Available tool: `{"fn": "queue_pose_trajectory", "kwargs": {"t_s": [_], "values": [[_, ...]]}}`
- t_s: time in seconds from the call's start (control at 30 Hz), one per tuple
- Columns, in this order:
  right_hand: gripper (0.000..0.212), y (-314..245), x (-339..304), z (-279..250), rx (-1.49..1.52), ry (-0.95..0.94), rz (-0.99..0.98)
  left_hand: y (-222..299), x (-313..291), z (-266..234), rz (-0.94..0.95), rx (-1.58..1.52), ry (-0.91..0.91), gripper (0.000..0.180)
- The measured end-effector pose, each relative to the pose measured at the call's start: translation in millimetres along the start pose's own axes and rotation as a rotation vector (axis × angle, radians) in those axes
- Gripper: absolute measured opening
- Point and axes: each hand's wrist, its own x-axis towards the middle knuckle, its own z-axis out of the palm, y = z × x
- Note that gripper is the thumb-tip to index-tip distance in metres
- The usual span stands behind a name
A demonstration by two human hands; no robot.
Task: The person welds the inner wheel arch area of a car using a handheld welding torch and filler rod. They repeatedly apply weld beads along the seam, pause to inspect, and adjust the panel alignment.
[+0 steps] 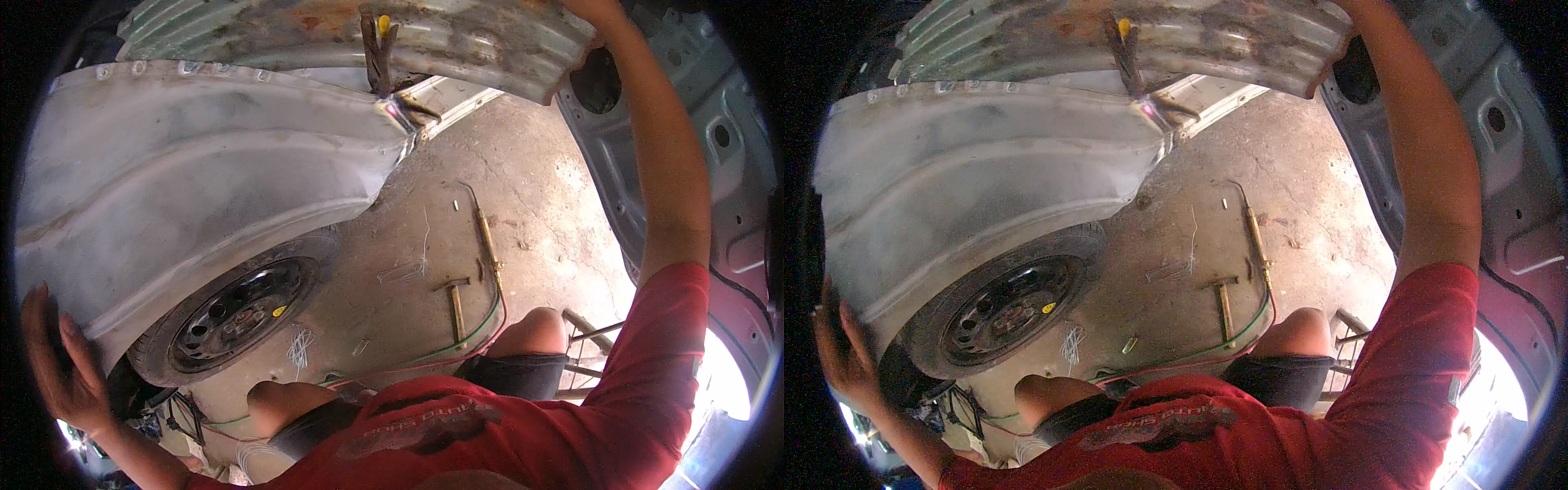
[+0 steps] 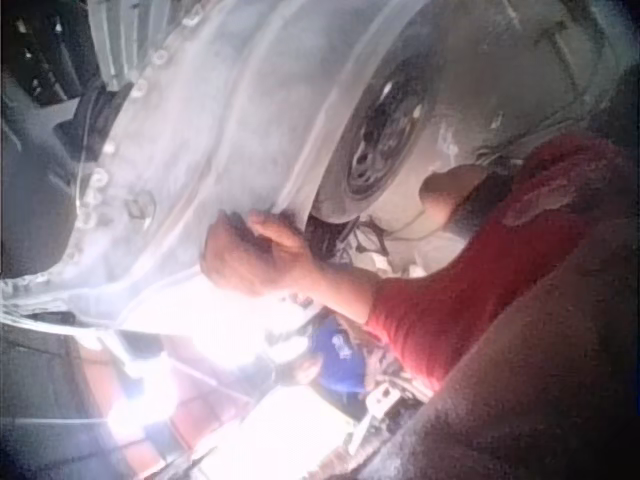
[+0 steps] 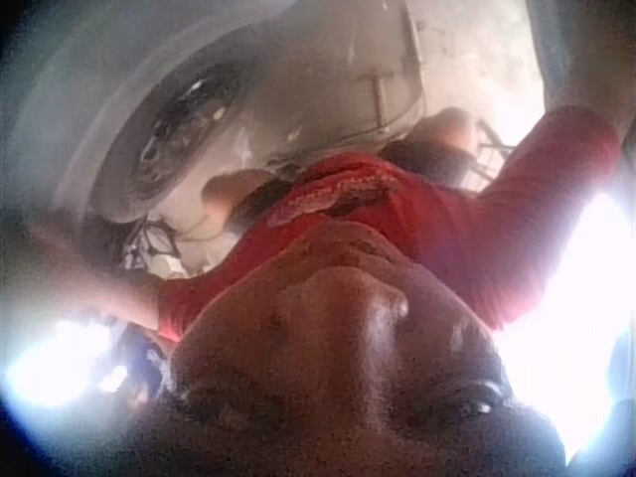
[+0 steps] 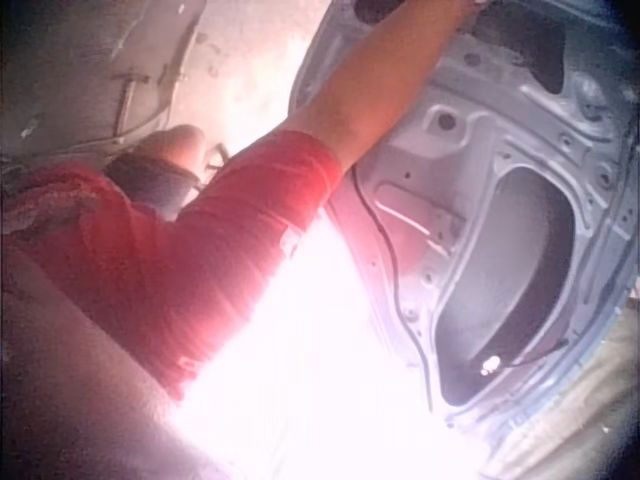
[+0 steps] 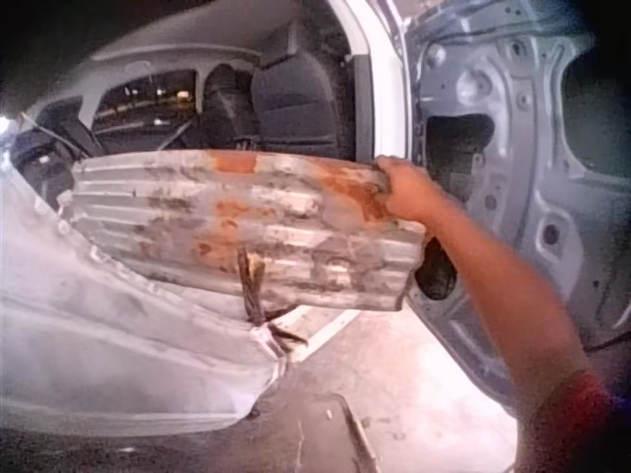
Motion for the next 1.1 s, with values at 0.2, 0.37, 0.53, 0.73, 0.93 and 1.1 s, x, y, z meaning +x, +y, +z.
{"fn": "queue_pose_trajectory", "kwargs": {"t_s": [0.2, 0.37, 0.53, 0.73, 0.93, 1.1], "values": [[0.050, -7.9, -2.8, 4.2, -0.060, 0.084, 0.011, 26.9, 33.6, -25.7, 0.129, 0.138, 0.062, 0.029], [0.061, 39.7, 14.7, 37.7, -0.149, 0.133, -0.008, 42.2, 43.3, -20.1, 0.075, 0.068, 0.118, 0.031], [0.079, 30.5, 16.0, 36.5, -0.155, 0.083, -0.020, 36.4, 32.5, -20.7, 0.043, 0.036, 0.073, 0.031], [0.063, -2.4, -11.7, -11.6, -0.062, 0.452, -0.113, 46.0, 44.3, -20.4, 0.128, 0.067, 0.187, 0.029], [0.030, -160.7, -150.2, -127.2, 0.480, 0.356, -0.128, 38.6, 35.5, -27.4, 0.145, 0.086, 0.169, 0.029], [0.016, -197.3, -205.2, -193.5, 0.493, -0.143, -0.376, 43.2, 35.5, -22.6, 0.131, 0.041, 0.241, 0.026]]}}
